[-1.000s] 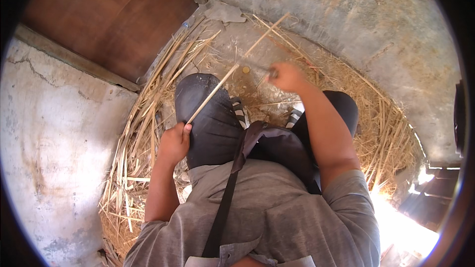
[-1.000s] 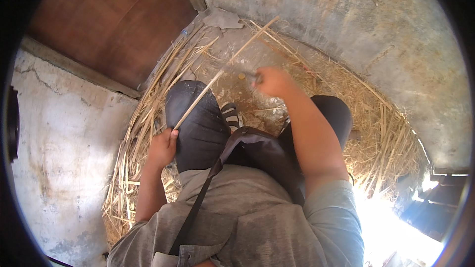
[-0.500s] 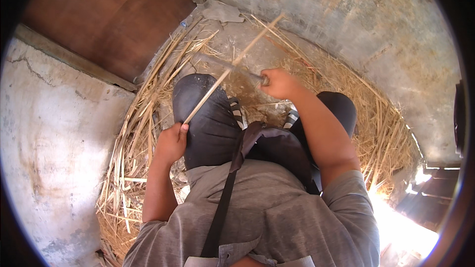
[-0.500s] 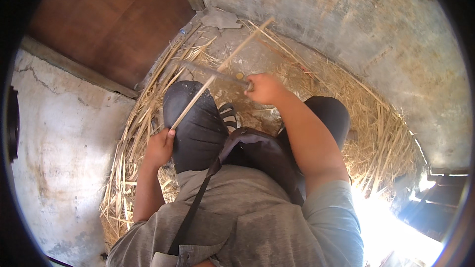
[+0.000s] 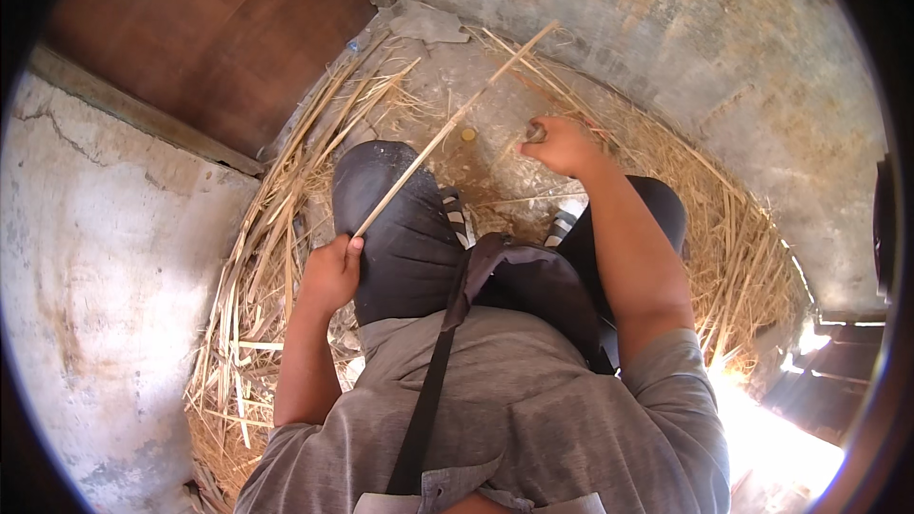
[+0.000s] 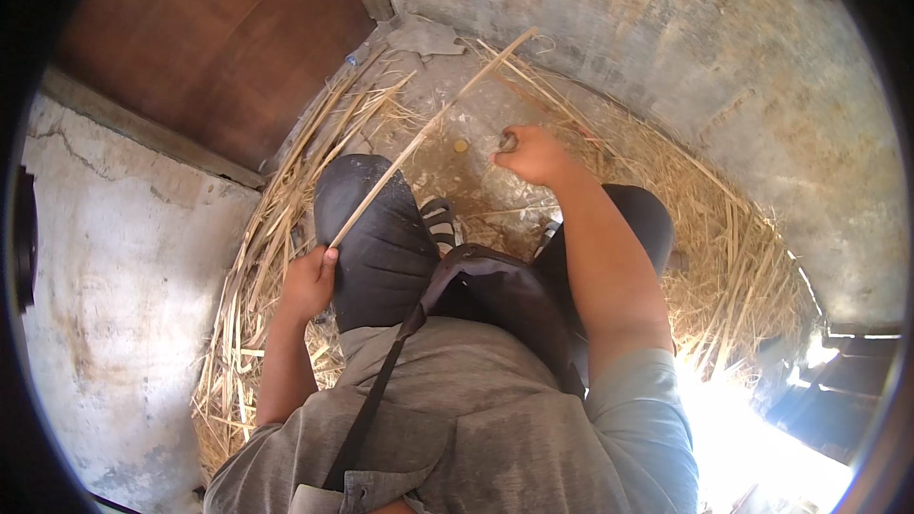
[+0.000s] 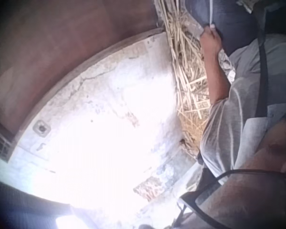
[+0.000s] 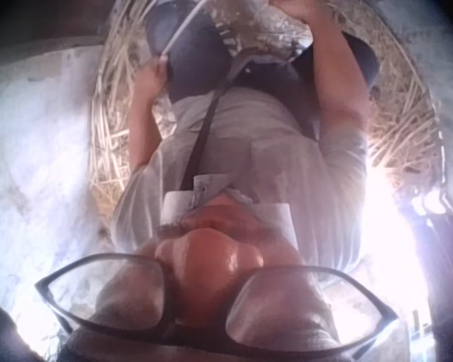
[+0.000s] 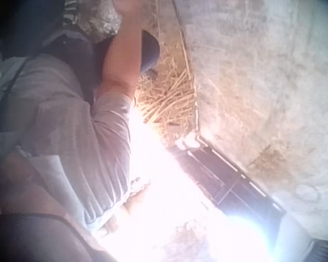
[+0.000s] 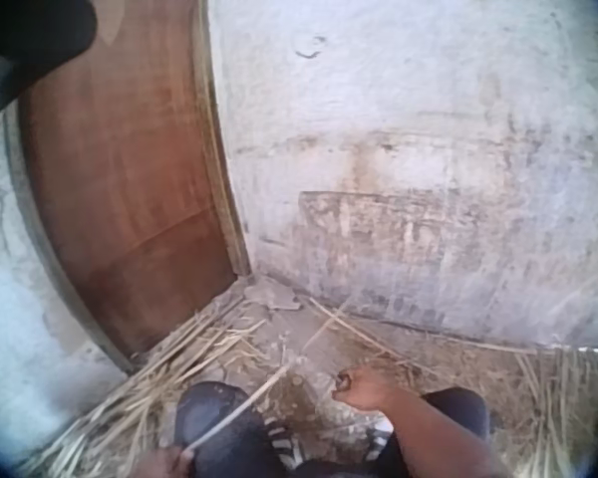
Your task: The person sits on a straw-covered floor and uses a knife to split long bamboo strips into thinner pieces. They hold the bamboo with one hand and use the knife to shave and split the material, occasionally adjusting the position of the strips.
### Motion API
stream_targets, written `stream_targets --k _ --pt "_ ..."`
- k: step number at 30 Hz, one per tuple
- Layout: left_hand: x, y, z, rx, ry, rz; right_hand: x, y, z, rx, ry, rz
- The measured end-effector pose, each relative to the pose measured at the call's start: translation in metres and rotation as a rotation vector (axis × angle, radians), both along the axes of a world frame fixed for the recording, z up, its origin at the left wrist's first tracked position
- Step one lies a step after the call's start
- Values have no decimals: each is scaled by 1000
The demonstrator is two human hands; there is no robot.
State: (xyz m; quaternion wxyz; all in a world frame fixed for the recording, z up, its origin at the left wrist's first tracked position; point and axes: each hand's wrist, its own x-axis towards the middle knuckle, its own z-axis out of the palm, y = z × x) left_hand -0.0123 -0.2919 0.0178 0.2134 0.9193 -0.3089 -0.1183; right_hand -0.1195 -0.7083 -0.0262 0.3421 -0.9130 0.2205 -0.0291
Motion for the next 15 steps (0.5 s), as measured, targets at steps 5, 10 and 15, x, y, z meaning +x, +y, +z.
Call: stream_targets --k 5,10,15 --pt "-2 -1 3 21 -12 13 9 42 8 -40 100 349" --pt "-2 0 0 3 -28 1 13 47 16 -106 77 400" --pt "-2 -1 0 -6 -21 -4 5 13 1 -112 57 164"
